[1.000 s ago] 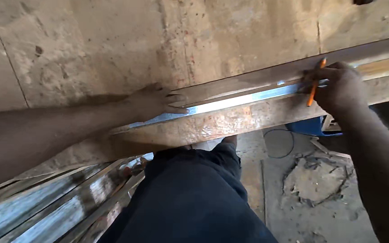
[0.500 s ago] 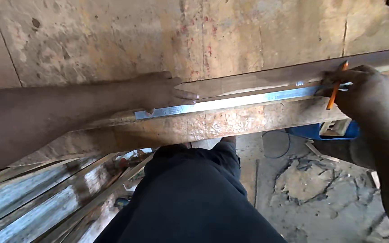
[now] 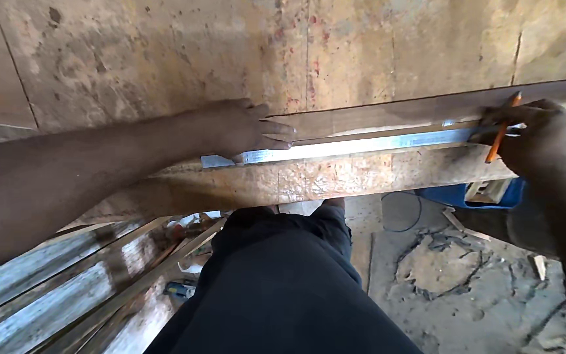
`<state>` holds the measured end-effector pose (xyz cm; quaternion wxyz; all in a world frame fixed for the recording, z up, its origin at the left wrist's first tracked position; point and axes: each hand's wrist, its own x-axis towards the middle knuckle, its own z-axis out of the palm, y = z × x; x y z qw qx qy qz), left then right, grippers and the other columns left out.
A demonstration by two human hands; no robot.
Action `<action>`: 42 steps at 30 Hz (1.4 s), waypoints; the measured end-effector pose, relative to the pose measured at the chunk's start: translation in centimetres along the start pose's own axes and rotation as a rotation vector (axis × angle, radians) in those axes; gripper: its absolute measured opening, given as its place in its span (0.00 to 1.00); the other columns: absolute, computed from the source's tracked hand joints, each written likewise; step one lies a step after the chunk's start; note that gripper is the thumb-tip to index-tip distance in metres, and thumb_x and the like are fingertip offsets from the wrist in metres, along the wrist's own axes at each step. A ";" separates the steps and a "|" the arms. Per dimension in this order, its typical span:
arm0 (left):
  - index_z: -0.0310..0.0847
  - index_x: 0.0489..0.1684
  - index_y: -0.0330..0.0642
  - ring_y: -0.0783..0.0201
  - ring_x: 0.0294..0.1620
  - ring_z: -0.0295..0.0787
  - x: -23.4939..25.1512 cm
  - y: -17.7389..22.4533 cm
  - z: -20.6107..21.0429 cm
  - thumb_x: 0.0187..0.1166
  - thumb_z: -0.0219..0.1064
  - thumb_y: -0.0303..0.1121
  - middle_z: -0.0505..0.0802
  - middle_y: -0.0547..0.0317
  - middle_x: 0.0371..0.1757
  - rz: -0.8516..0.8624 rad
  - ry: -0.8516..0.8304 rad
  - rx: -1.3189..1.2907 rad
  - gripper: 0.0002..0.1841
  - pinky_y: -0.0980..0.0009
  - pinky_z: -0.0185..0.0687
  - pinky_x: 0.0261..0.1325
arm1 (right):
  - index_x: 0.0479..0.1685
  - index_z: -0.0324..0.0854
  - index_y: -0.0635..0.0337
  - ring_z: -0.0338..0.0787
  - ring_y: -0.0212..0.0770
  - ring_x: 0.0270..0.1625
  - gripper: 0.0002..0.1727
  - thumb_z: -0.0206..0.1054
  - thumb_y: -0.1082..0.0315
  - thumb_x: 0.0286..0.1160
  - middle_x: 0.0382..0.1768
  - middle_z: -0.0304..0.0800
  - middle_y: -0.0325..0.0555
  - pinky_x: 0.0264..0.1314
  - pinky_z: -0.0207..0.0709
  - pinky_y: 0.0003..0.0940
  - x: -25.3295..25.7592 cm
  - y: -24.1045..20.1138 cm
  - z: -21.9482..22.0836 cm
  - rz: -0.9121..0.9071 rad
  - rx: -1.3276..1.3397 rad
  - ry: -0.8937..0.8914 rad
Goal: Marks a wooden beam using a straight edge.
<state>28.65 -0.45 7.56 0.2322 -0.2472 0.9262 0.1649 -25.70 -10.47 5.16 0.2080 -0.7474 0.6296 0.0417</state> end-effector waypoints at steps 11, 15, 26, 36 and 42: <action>0.48 0.94 0.80 0.38 0.82 0.66 -0.2 0.0 1.3 0.61 0.84 0.48 0.49 0.75 0.98 -0.029 0.085 -0.061 0.56 0.41 0.73 0.69 | 0.61 0.86 0.58 0.80 0.75 0.69 0.18 0.78 0.68 0.72 0.70 0.78 0.68 0.65 0.71 0.82 -0.2 -0.5 -0.2 0.037 0.001 -0.007; 0.49 0.94 0.80 0.38 0.83 0.65 -0.1 -0.1 1.3 0.61 0.85 0.48 0.49 0.75 0.98 -0.030 0.080 -0.087 0.56 0.40 0.73 0.70 | 0.58 0.86 0.58 0.81 0.74 0.68 0.17 0.79 0.68 0.72 0.70 0.78 0.68 0.64 0.72 0.82 -0.3 -0.4 -0.1 0.030 0.025 -0.004; 0.49 0.94 0.82 0.38 0.83 0.65 0.1 -0.1 1.1 0.62 0.84 0.48 0.49 0.74 0.98 -0.036 0.054 -0.084 0.56 0.42 0.73 0.71 | 0.60 0.86 0.58 0.81 0.75 0.67 0.18 0.78 0.66 0.73 0.69 0.78 0.69 0.63 0.73 0.82 -0.3 0.1 -0.1 0.004 0.005 0.009; 0.74 0.82 0.77 0.47 0.75 0.78 1.1 -0.9 -0.2 0.74 0.77 0.44 0.71 0.73 0.89 0.045 0.145 -0.030 0.33 0.44 0.72 0.74 | 0.58 0.89 0.54 0.85 0.62 0.67 0.19 0.79 0.69 0.66 0.68 0.83 0.61 0.67 0.80 0.68 -0.2 -0.3 0.4 0.042 0.050 0.039; 0.87 0.69 0.70 0.45 0.71 0.80 2.1 -0.2 -1.0 0.71 0.80 0.39 0.80 0.66 0.82 0.012 0.182 0.013 0.25 0.43 0.71 0.76 | 0.55 0.91 0.49 0.82 0.62 0.69 0.17 0.81 0.66 0.64 0.62 0.86 0.57 0.70 0.75 0.67 0.4 -0.8 0.3 0.048 -0.049 0.028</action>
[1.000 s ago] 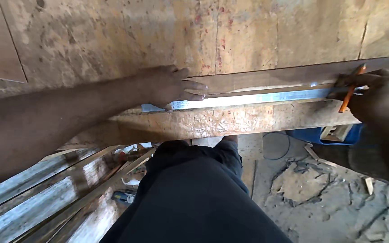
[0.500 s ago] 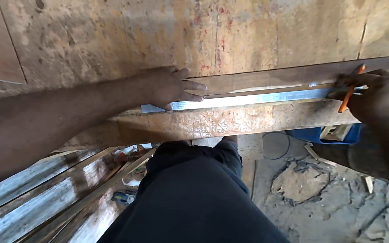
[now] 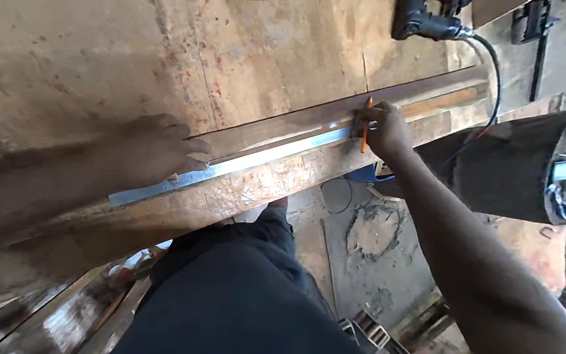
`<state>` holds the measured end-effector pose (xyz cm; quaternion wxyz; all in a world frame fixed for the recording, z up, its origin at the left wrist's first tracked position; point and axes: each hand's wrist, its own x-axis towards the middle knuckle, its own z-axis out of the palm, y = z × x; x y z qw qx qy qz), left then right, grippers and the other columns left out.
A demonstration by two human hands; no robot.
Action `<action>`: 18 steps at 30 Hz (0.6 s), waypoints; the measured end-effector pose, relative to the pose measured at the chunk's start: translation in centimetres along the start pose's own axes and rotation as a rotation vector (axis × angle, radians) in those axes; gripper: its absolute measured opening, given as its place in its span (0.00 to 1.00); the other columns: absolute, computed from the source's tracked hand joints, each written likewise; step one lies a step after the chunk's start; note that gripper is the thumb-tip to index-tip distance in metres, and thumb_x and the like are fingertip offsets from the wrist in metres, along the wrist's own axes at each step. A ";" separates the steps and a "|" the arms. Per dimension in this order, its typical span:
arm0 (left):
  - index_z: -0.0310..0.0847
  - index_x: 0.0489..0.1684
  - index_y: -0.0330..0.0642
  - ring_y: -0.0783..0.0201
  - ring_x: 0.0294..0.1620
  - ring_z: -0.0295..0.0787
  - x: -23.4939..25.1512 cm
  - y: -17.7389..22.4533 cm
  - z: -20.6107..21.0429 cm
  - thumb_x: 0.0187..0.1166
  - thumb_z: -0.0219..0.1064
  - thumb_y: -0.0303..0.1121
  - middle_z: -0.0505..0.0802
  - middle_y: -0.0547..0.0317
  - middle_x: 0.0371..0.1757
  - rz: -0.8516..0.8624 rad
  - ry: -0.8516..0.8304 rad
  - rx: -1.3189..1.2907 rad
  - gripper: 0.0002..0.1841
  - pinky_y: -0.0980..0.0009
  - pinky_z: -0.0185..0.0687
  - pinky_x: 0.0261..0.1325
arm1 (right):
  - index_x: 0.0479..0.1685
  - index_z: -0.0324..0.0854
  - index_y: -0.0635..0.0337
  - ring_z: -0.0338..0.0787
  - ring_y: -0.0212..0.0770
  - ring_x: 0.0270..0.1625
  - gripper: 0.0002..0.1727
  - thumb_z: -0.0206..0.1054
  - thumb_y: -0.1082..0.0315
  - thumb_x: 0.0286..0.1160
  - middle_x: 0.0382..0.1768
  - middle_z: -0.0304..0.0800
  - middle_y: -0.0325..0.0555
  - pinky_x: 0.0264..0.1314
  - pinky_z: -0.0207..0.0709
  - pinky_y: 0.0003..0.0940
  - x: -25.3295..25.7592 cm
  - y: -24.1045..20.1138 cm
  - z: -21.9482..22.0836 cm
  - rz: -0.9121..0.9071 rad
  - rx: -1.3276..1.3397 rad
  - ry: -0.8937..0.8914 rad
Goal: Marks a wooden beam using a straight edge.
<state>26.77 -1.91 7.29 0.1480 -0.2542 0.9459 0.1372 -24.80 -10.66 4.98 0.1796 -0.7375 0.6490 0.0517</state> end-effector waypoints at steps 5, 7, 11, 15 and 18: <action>0.89 0.66 0.55 0.46 0.75 0.80 0.6 0.9 0.1 0.74 0.74 0.28 0.84 0.60 0.77 0.034 0.044 -0.064 0.21 0.42 0.69 0.80 | 0.52 0.91 0.48 0.82 0.60 0.70 0.16 0.81 0.67 0.63 0.62 0.86 0.54 0.71 0.76 0.64 0.0 0.4 0.2 0.002 0.003 0.006; 0.81 0.74 0.48 0.45 0.75 0.80 1.3 1.6 -0.6 0.77 0.68 0.24 0.81 0.56 0.80 0.049 0.034 0.000 0.24 0.45 0.74 0.76 | 0.51 0.92 0.47 0.83 0.58 0.70 0.15 0.81 0.67 0.63 0.62 0.87 0.53 0.71 0.77 0.63 0.0 0.4 0.3 0.004 0.004 0.014; 0.56 0.94 0.60 0.46 0.80 0.75 3.4 2.7 -2.3 0.74 0.66 0.15 0.65 0.66 0.93 0.086 0.057 0.042 0.45 0.47 0.72 0.75 | 0.50 0.92 0.46 0.83 0.57 0.68 0.15 0.81 0.64 0.63 0.60 0.88 0.50 0.68 0.78 0.63 -0.2 0.0 0.1 0.032 0.006 0.012; 0.53 0.96 0.63 0.46 0.87 0.67 5.5 2.3 -1.2 0.76 0.64 0.18 0.62 0.69 0.95 0.087 -0.003 0.049 0.45 0.46 0.65 0.83 | 0.51 0.92 0.44 0.83 0.57 0.69 0.15 0.81 0.65 0.63 0.61 0.88 0.49 0.67 0.78 0.64 -0.4 -0.5 -0.1 0.053 0.016 0.016; 0.57 0.94 0.62 0.42 0.82 0.71 6.3 2.5 -0.7 0.74 0.68 0.20 0.68 0.66 0.92 0.070 -0.017 0.036 0.44 0.46 0.68 0.79 | 0.52 0.92 0.43 0.83 0.57 0.69 0.16 0.81 0.64 0.63 0.62 0.87 0.49 0.67 0.79 0.64 -0.3 -0.3 0.1 0.057 0.021 0.018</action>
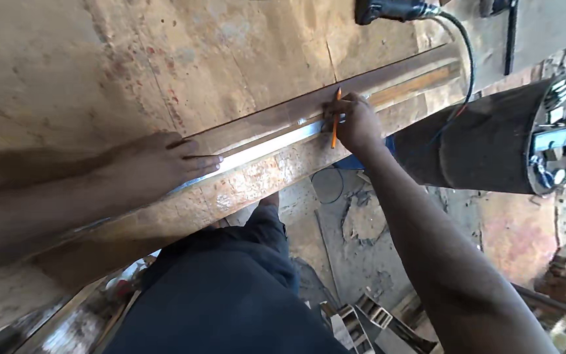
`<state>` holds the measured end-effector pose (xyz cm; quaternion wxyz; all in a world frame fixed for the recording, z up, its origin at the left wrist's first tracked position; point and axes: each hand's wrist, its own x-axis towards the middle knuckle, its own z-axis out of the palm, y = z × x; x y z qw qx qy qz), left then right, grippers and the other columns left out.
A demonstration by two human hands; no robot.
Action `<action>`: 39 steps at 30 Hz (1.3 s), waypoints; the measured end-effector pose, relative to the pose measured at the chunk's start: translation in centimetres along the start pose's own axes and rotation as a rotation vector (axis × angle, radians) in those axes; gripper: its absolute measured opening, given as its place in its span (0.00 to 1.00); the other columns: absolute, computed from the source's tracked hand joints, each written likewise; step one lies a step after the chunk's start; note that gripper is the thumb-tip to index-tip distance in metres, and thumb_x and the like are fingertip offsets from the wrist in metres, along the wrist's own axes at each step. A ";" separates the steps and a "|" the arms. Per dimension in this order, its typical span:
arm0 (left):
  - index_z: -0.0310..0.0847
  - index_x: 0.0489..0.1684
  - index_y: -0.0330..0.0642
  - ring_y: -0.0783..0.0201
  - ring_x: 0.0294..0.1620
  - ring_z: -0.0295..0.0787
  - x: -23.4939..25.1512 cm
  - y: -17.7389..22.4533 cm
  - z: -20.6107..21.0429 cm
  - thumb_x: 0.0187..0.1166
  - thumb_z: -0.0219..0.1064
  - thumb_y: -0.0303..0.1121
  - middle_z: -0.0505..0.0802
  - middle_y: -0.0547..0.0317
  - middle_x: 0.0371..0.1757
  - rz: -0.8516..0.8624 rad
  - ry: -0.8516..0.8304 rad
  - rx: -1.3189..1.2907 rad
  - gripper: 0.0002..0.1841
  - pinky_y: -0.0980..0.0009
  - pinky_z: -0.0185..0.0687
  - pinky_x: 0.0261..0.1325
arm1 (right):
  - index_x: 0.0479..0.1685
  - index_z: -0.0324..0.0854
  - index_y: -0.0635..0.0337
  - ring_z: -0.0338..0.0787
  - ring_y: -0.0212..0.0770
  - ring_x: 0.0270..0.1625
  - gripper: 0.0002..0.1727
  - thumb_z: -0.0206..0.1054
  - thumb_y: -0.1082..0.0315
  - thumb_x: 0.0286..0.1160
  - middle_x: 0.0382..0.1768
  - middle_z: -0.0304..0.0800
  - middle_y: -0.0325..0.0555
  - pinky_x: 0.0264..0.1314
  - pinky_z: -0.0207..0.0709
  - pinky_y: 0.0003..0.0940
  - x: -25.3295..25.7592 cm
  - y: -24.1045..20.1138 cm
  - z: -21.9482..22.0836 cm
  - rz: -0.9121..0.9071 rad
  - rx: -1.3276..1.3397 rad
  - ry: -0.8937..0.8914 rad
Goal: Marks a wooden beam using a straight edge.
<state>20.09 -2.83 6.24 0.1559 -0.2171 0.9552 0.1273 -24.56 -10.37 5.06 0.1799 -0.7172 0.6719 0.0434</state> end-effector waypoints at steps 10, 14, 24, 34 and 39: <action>0.54 0.95 0.63 0.44 0.84 0.69 0.3 0.9 -1.3 0.79 0.64 0.20 0.64 0.70 0.94 -0.058 -0.082 0.030 0.42 0.44 0.64 0.81 | 0.65 0.86 0.58 0.88 0.44 0.65 0.16 0.63 0.69 0.83 0.61 0.89 0.51 0.70 0.84 0.44 -5.0 -2.3 1.7 -0.102 0.402 0.357; 0.55 0.95 0.61 0.42 0.84 0.69 0.2 1.2 -1.5 0.78 0.65 0.20 0.65 0.67 0.94 -0.058 -0.074 0.010 0.43 0.43 0.63 0.83 | 0.59 0.87 0.67 0.92 0.38 0.35 0.17 0.58 0.64 0.91 0.38 0.94 0.47 0.42 0.90 0.38 -9.2 -6.2 5.1 -0.028 0.955 0.450; 0.55 0.95 0.62 0.44 0.85 0.68 -0.1 1.1 -1.8 0.76 0.64 0.17 0.64 0.70 0.94 -0.048 -0.083 0.024 0.44 0.45 0.61 0.84 | 0.49 0.92 0.59 0.92 0.37 0.34 0.15 0.62 0.61 0.87 0.36 0.95 0.46 0.41 0.87 0.36 -8.7 -9.3 5.7 -0.050 0.317 0.504; 0.52 0.95 0.71 0.47 0.94 0.54 0.4 0.1 -0.5 0.72 0.64 0.16 0.58 0.78 0.96 -0.034 -0.127 0.057 0.49 0.42 0.49 0.89 | 0.52 0.91 0.60 0.93 0.53 0.54 0.11 0.68 0.71 0.75 0.48 0.94 0.53 0.57 0.88 0.45 -16.2 -30.0 12.4 -0.515 0.399 0.227; 0.54 0.94 0.71 0.47 0.94 0.55 0.3 -0.2 -0.1 0.73 0.61 0.13 0.60 0.76 0.95 0.000 -0.088 0.075 0.48 0.40 0.49 0.90 | 0.51 0.94 0.57 0.92 0.40 0.63 0.11 0.66 0.65 0.83 0.54 0.96 0.46 0.71 0.85 0.38 -15.0 -30.9 14.7 -0.591 0.776 0.132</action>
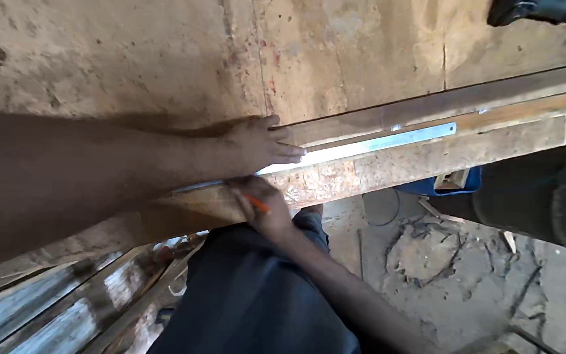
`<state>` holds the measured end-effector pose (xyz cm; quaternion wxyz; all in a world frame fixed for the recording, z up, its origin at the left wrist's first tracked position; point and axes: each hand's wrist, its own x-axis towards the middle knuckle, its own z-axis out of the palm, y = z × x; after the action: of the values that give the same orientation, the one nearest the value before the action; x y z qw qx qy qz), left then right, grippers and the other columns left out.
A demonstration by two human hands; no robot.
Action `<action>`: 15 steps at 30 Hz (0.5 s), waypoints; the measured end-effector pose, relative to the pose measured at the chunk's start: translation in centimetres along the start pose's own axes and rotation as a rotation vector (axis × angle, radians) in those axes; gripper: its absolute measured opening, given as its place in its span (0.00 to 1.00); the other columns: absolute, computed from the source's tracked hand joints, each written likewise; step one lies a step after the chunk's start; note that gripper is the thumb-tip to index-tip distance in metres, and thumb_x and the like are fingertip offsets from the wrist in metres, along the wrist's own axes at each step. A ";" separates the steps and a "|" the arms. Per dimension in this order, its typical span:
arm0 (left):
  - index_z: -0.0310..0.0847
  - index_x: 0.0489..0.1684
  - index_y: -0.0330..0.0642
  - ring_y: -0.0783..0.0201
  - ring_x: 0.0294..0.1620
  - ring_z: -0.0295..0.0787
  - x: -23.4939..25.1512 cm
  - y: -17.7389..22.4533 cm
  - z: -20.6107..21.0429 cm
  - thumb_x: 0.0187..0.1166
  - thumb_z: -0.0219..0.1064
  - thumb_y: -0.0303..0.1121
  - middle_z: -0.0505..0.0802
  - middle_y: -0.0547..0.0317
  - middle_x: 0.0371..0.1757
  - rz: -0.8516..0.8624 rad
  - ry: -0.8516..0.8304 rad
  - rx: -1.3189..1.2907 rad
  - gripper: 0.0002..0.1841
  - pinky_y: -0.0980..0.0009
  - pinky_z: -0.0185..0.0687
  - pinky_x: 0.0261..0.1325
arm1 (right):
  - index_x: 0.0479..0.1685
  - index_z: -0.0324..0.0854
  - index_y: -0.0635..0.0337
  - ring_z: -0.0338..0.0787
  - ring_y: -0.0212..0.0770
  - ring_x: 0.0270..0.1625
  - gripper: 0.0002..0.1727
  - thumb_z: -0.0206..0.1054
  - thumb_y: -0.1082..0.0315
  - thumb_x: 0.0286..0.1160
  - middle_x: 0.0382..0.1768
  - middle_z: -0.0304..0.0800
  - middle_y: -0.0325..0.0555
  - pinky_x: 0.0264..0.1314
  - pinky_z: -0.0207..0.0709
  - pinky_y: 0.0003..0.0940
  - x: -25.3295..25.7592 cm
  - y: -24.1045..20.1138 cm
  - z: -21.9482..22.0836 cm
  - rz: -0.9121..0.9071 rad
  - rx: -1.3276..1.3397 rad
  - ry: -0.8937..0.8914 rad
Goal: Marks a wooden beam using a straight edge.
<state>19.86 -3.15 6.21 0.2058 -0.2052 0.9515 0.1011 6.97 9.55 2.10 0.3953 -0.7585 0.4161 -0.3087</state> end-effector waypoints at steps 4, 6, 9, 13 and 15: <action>0.54 0.94 0.68 0.46 0.93 0.56 0.0 0.2 -0.4 0.78 0.57 0.15 0.61 0.74 0.95 -0.012 -0.010 -0.002 0.44 0.40 0.49 0.90 | 0.53 0.91 0.63 0.96 0.40 0.52 0.12 0.66 0.67 0.85 0.50 0.96 0.51 0.60 0.90 0.39 -1.4 2.7 -8.7 0.116 -0.158 0.150; 0.50 0.96 0.69 0.46 0.94 0.55 0.0 0.1 -0.6 0.78 0.57 0.14 0.58 0.74 0.96 -0.003 -0.044 0.040 0.46 0.40 0.48 0.90 | 0.54 0.91 0.61 0.95 0.44 0.48 0.13 0.64 0.65 0.85 0.47 0.95 0.52 0.53 0.91 0.42 -2.0 4.0 -11.1 0.144 -0.354 0.185; 0.51 0.96 0.69 0.48 0.95 0.51 0.1 0.1 -0.8 0.75 0.59 0.14 0.57 0.77 0.96 0.003 -0.058 0.028 0.47 0.39 0.44 0.90 | 0.55 0.90 0.60 0.93 0.57 0.51 0.13 0.64 0.68 0.80 0.48 0.92 0.57 0.49 0.88 0.53 -1.2 1.6 -8.9 0.219 -0.516 0.079; 0.52 0.95 0.68 0.47 0.94 0.54 0.0 0.4 -0.5 0.74 0.60 0.13 0.58 0.76 0.96 -0.001 -0.019 0.043 0.48 0.39 0.48 0.88 | 0.52 0.92 0.56 0.94 0.53 0.55 0.13 0.72 0.72 0.69 0.50 0.94 0.53 0.54 0.90 0.47 0.4 -3.1 1.3 -0.067 -0.407 -0.104; 0.50 0.96 0.68 0.47 0.95 0.52 0.1 0.6 -0.6 0.76 0.59 0.14 0.57 0.76 0.96 -0.007 -0.030 0.060 0.48 0.39 0.48 0.89 | 0.59 0.90 0.54 0.92 0.50 0.61 0.16 0.71 0.71 0.72 0.56 0.94 0.51 0.63 0.86 0.45 1.0 -4.1 5.4 -0.234 -0.317 -0.228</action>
<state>19.28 -2.82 6.79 0.2265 -0.2009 0.9501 0.0749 13.33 11.91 3.03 0.2771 -0.8842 0.3213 -0.1951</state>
